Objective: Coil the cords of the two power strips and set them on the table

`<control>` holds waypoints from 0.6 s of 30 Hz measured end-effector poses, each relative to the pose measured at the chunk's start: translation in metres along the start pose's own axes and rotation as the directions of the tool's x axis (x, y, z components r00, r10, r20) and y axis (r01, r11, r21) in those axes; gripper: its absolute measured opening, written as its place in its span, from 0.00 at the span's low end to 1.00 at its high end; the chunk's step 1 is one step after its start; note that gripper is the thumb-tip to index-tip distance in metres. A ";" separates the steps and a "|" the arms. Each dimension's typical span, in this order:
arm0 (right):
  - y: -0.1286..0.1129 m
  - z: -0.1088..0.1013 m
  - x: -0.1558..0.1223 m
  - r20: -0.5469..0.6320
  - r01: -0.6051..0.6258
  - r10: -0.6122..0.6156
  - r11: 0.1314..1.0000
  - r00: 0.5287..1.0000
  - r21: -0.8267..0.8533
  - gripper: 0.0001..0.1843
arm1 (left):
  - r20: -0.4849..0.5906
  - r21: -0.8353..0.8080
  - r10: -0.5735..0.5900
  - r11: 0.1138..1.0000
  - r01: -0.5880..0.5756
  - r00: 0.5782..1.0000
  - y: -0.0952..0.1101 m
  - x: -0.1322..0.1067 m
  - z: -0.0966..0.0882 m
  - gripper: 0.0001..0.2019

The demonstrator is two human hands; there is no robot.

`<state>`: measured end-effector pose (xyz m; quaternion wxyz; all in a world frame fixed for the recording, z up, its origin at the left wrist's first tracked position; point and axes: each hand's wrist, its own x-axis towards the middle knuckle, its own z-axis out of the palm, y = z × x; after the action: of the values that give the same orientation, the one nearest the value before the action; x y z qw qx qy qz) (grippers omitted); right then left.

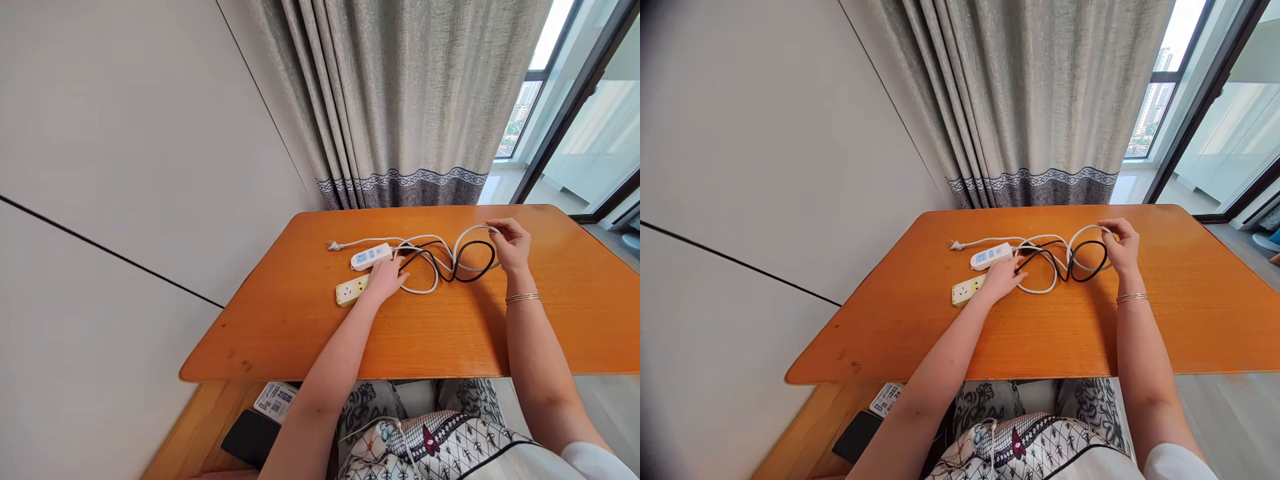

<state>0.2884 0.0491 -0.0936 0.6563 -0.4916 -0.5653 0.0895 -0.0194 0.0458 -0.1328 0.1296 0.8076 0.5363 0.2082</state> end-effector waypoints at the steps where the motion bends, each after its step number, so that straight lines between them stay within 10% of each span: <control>1: 0.000 0.000 0.000 -0.007 0.006 -0.006 1.000 1.000 -0.023 0.09 | 0.002 0.016 0.007 1.000 -0.007 1.000 0.002 0.000 0.000 0.12; 10: 0.013 -0.009 0.004 -0.101 -0.230 0.210 0.940 0.972 -0.254 0.15 | -0.346 -0.121 -0.061 0.992 0.020 0.936 0.003 -0.005 -0.033 0.12; 14: -0.002 -0.007 0.000 0.210 -0.346 0.353 0.936 0.912 -0.069 0.12 | -0.521 -0.293 -0.073 0.951 -0.098 0.850 0.003 -0.010 -0.043 0.15; 18: -0.024 -0.002 -0.008 0.653 -0.368 0.252 0.929 0.714 0.043 0.26 | -0.613 -0.374 -0.085 0.907 -0.194 0.786 0.008 -0.016 -0.043 0.15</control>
<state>0.2764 0.0308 -0.0804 0.4403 -0.4620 -0.6531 0.4075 -0.0389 0.0279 -0.0944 0.1109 0.6637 0.4672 0.5735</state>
